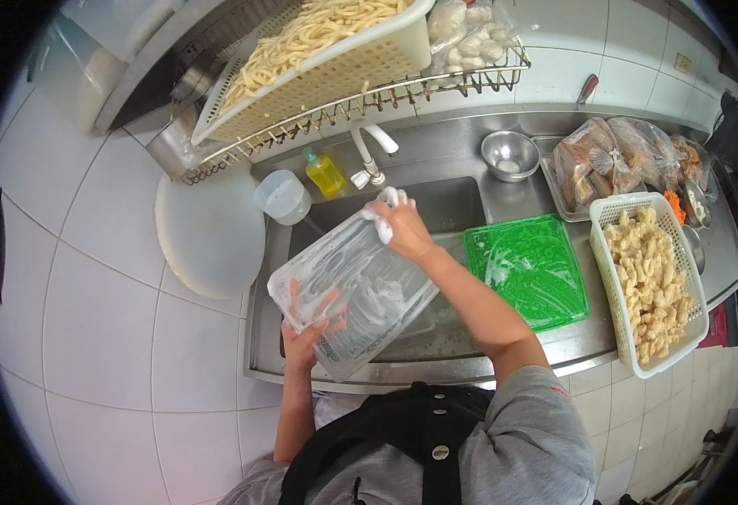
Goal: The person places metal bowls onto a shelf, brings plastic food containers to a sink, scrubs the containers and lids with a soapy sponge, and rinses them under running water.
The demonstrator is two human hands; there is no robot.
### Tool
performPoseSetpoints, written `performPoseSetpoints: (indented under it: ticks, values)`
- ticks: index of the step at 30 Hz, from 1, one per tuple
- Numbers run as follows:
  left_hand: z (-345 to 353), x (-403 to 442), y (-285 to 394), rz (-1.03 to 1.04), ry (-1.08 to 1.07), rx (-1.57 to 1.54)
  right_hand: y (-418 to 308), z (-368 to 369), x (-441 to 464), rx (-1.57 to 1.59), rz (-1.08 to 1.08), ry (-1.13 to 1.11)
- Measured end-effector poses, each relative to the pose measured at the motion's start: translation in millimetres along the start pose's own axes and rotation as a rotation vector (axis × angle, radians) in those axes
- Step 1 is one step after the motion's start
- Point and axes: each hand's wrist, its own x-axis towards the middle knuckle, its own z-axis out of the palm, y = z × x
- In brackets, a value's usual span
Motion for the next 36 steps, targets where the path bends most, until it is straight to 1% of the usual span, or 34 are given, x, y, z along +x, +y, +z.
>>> performPoseSetpoints:
  ticks: [1,2,3,4,5,6,8,9,11,12,14,18,20,21,23,27,29,30,32,36]
  values:
    - [1.5,2.9,-0.7,-0.010,-0.006,0.005,-2.2,-0.8,-1.0,-0.026,0.048,-0.031]
    - [2.7,6.0,-1.3,-0.022,-0.012,0.011,-11.3,5.0,-6.9,0.080,-0.005,-0.003]
    - [1.8,8.7,-3.5,-0.025,-0.015,0.011,-31.6,7.0,-10.3,0.078,-0.001,-0.002]
    - [-1.3,11.7,-6.0,-0.026,-0.011,0.046,-54.5,8.2,-12.0,0.145,-0.066,0.059]
    - [-3.6,14.2,-6.3,-0.027,-0.008,0.084,-65.1,8.7,-12.2,0.215,-0.131,0.123]
    - [-3.0,15.3,-2.3,-0.029,-0.009,0.090,-61.6,9.9,-11.8,0.218,-0.128,0.128]
    - [-0.9,8.0,5.9,0.017,-0.029,0.001,-46.2,12.6,-14.3,0.121,-0.033,0.174]
    - [-0.5,2.8,10.4,0.020,-0.023,0.003,-28.6,12.8,-13.5,0.126,-0.037,0.172]
    - [-0.8,-5.9,18.0,0.021,-0.002,-0.049,13.0,8.4,-8.4,-0.037,0.190,0.163]
    - [-1.4,-8.4,18.9,0.021,-0.001,-0.050,18.5,3.8,-6.5,-0.036,0.190,0.162]
    - [-1.7,-11.2,18.8,0.053,0.020,0.015,27.4,-2.6,-5.7,-0.110,0.104,0.206]
    - [-2.9,-9.6,15.5,0.040,0.030,-0.037,42.9,0.8,-8.8,-0.142,0.137,0.196]
    - [-5.0,-8.1,11.0,0.014,-0.008,-0.018,49.4,2.3,-11.5,-0.101,0.252,0.206]
    - [-5.2,-7.8,9.3,0.014,-0.012,-0.017,61.1,9.1,-14.2,-0.103,0.254,0.208]
    - [-4.8,-7.6,6.1,0.010,-0.001,0.011,87.3,24.4,-21.0,0.094,0.465,0.228]
    - [1.9,-9.7,0.7,0.045,0.028,0.040,91.0,22.3,-30.6,0.176,0.505,0.233]
    - [8.6,-11.3,3.4,0.079,0.058,0.048,95.8,27.1,-37.4,0.225,0.609,0.185]
    - [7.1,-11.8,2.0,0.079,0.058,0.049,95.4,27.6,-41.2,0.225,0.608,0.186]
    - [1.3,-12.3,-1.5,0.080,0.069,0.043,93.2,29.5,-49.1,0.297,0.714,0.193]
    - [-0.8,-14.3,-2.4,0.106,0.125,0.053,93.1,38.2,-65.9,0.263,0.721,0.217]
